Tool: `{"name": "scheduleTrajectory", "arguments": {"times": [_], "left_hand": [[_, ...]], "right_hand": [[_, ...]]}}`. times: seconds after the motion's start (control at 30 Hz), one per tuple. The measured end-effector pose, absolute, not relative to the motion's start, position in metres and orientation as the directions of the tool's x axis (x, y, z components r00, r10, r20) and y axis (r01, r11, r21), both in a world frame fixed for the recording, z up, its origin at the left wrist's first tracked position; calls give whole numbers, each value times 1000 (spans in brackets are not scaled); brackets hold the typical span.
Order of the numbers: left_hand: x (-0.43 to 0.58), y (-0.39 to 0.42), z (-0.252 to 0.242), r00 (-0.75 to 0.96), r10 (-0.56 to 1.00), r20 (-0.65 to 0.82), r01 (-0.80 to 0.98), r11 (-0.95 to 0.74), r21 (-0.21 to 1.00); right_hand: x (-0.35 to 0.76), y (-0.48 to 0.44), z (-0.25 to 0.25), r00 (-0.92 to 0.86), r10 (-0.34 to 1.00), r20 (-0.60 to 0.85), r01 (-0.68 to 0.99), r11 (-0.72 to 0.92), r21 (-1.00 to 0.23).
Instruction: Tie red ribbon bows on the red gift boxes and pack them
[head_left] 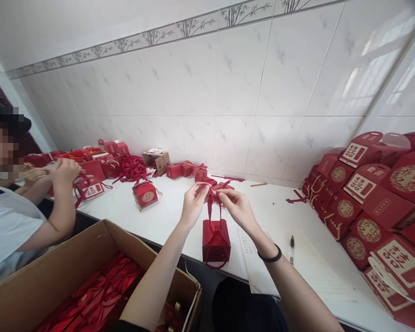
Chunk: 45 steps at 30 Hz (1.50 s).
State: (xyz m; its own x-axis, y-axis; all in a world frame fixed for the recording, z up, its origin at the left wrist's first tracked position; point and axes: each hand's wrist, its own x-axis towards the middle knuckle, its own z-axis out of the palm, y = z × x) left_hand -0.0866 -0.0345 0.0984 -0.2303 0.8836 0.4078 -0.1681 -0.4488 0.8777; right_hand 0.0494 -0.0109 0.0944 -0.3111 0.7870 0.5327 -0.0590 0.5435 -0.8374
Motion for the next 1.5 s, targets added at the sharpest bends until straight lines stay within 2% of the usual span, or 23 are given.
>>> {"name": "scheduleTrajectory", "arguments": {"times": [0.17,0.57,0.73,1.03,1.23,1.5], "left_hand": [[-81,-37,96,-241,900,363,-299,-425,855],[-77,-42,90,-349,888,300,-517,-450,728],[-83,-47,74,-468,864,186,-566,-455,688],[-105,-57,41,-648,750,-133,-637,-438,634],[-117,-63,23,-676,706,-212,-638,-416,648],[-126,-69,9,-704,662,-256,-634,-423,648]], "right_hand": [[47,-9,95,-199,795,573,-80,569,-818],[48,-12,93,-54,854,517,-177,502,-847],[64,-11,79,34,903,429,-162,429,-889],[107,-6,42,183,935,304,-138,330,-934],[131,-3,23,263,934,242,-176,293,-940],[146,-10,10,278,944,175,-181,230,-956]]}}
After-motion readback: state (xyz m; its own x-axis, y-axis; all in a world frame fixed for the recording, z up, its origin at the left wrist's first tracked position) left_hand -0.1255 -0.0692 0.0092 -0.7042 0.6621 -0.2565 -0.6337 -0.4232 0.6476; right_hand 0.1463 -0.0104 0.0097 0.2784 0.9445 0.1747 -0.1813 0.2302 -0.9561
